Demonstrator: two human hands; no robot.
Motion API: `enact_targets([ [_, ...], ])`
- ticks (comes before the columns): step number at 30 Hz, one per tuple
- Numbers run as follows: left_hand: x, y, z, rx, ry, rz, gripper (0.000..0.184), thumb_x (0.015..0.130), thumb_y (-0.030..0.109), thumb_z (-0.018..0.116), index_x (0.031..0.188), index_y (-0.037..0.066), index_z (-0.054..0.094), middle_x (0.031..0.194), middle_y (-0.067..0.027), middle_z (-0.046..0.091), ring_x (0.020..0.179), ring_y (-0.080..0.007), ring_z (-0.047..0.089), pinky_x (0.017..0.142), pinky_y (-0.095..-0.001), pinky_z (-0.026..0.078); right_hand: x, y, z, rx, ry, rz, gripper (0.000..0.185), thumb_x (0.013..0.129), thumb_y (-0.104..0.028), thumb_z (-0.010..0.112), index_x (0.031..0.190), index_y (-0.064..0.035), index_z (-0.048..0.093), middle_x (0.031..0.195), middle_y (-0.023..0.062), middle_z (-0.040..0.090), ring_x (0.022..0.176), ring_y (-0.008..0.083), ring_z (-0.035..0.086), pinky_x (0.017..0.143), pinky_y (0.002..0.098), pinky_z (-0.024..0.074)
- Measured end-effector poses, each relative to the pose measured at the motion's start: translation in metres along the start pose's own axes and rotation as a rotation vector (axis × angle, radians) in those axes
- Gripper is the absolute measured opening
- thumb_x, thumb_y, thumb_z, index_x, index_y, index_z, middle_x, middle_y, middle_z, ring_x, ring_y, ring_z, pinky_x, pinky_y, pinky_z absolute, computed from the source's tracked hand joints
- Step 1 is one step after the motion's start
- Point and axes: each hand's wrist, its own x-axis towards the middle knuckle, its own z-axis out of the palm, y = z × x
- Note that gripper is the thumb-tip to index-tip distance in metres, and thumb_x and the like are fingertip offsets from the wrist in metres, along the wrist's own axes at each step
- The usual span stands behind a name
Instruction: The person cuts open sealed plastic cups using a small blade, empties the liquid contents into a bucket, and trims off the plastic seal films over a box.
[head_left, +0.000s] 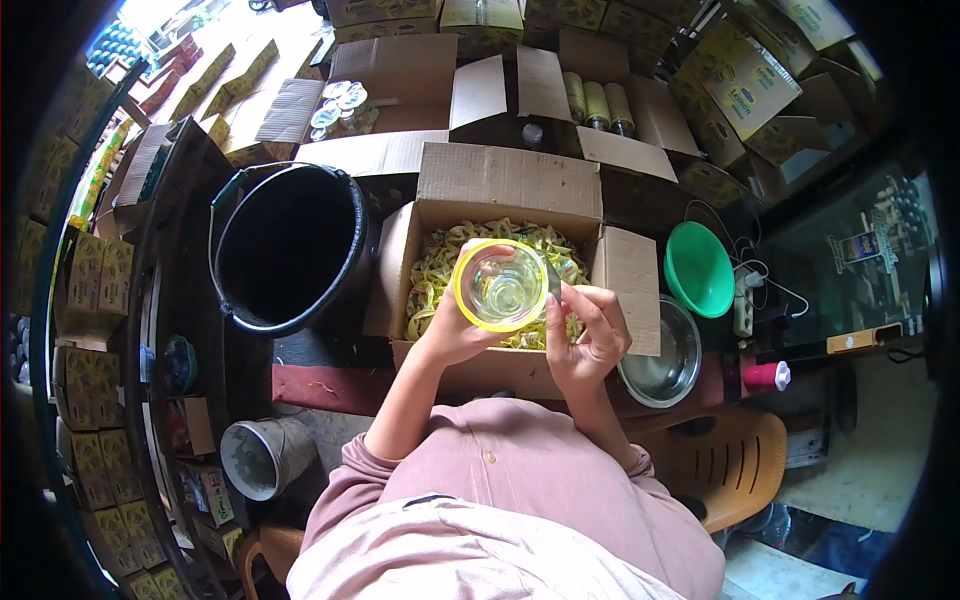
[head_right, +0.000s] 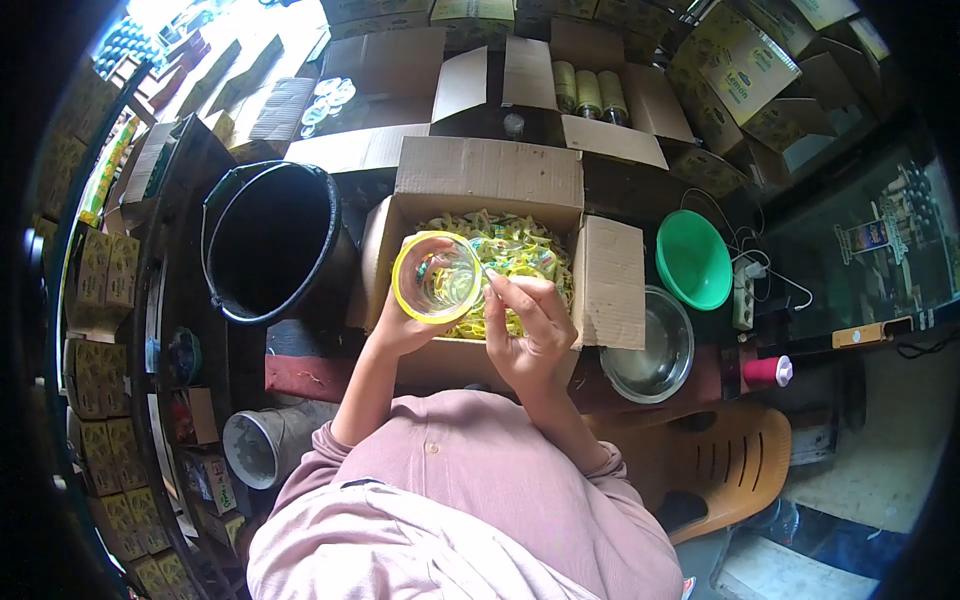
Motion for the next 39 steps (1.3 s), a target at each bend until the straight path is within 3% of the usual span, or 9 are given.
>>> enact_targets([
  [10, 0.002, 0.004, 0.000, -0.022, -0.052, -0.003, 0.063, 0.060, 0.005, 0.076, 0.114, 0.004, 0.043, 0.109, -0.0072, 0.044, 0.106, -0.0184, 0.047, 0.092, -0.0293, 0.038, 0.010, 0.000, 0.002, -0.057, -0.010, -0.051, 0.030, 0.066, 0.009, 0.063, 0.093, -0.0051, 0.066, 0.079, 0.0069, 0.058, 0.068, 0.0166, 0.058, 0.058, 0.0248, 0.0471],
  [19, 0.001, -0.002, 0.000, -0.023, -0.151, -0.028, 0.066, 0.060, 0.006, 0.076, 0.116, 0.003, 0.041, 0.111, -0.0082, 0.047, 0.106, -0.0185, 0.048, 0.093, -0.0301, 0.039, 0.012, 0.011, 0.004, -0.113, -0.021, -0.105, 0.033, 0.067, 0.007, 0.065, 0.097, -0.0067, 0.066, 0.079, 0.0051, 0.058, 0.064, 0.0134, 0.058, 0.057, 0.0258, 0.0472],
  [22, 0.001, -0.004, 0.004, -0.199, -0.074, -0.065, 0.072, 0.060, 0.006, 0.076, 0.120, 0.004, 0.036, 0.113, -0.0091, 0.046, 0.108, -0.0185, 0.047, 0.094, -0.0304, 0.038, 0.013, 0.008, 0.002, 0.048, -0.009, 0.110, 0.029, 0.069, 0.006, 0.065, 0.096, -0.0051, 0.065, 0.079, 0.0060, 0.058, 0.065, 0.0112, 0.057, 0.057, 0.0245, 0.0467],
  [29, 0.001, -0.010, 0.007, -0.217, -0.039, -0.021, 0.069, 0.068, 0.005, 0.069, 0.125, 0.003, 0.031, 0.117, -0.0108, 0.045, 0.113, -0.0195, 0.043, 0.098, -0.0335, 0.034, 0.001, 0.008, 0.002, 0.033, 0.015, 0.108, 0.024, 0.070, 0.005, 0.065, 0.093, -0.0029, 0.063, 0.084, 0.0061, 0.057, 0.062, 0.0104, 0.051, 0.057, 0.0222, 0.0436],
  [32, -0.002, -0.002, 0.008, -0.326, -0.037, -0.110, 0.069, 0.069, 0.005, 0.068, 0.126, 0.003, 0.030, 0.119, -0.0115, 0.044, 0.113, -0.0196, 0.043, 0.098, -0.0337, 0.034, 0.000, 0.006, 0.001, 0.026, -0.007, 0.116, 0.023, 0.071, 0.005, 0.065, 0.093, -0.0033, 0.064, 0.085, 0.0076, 0.057, 0.063, 0.0115, 0.055, 0.056, 0.0233, 0.0469],
  [39, -0.003, -0.008, 0.008, -0.247, -0.043, -0.060, 0.067, 0.069, 0.004, 0.068, 0.126, 0.002, 0.031, 0.119, -0.0113, 0.043, 0.112, -0.0203, 0.045, 0.097, -0.0331, 0.035, -0.003, 0.003, 0.001, 0.010, -0.017, 0.122, 0.024, 0.071, 0.004, 0.065, 0.093, -0.0038, 0.064, 0.085, 0.0074, 0.058, 0.062, 0.0116, 0.056, 0.057, 0.0242, 0.0471],
])
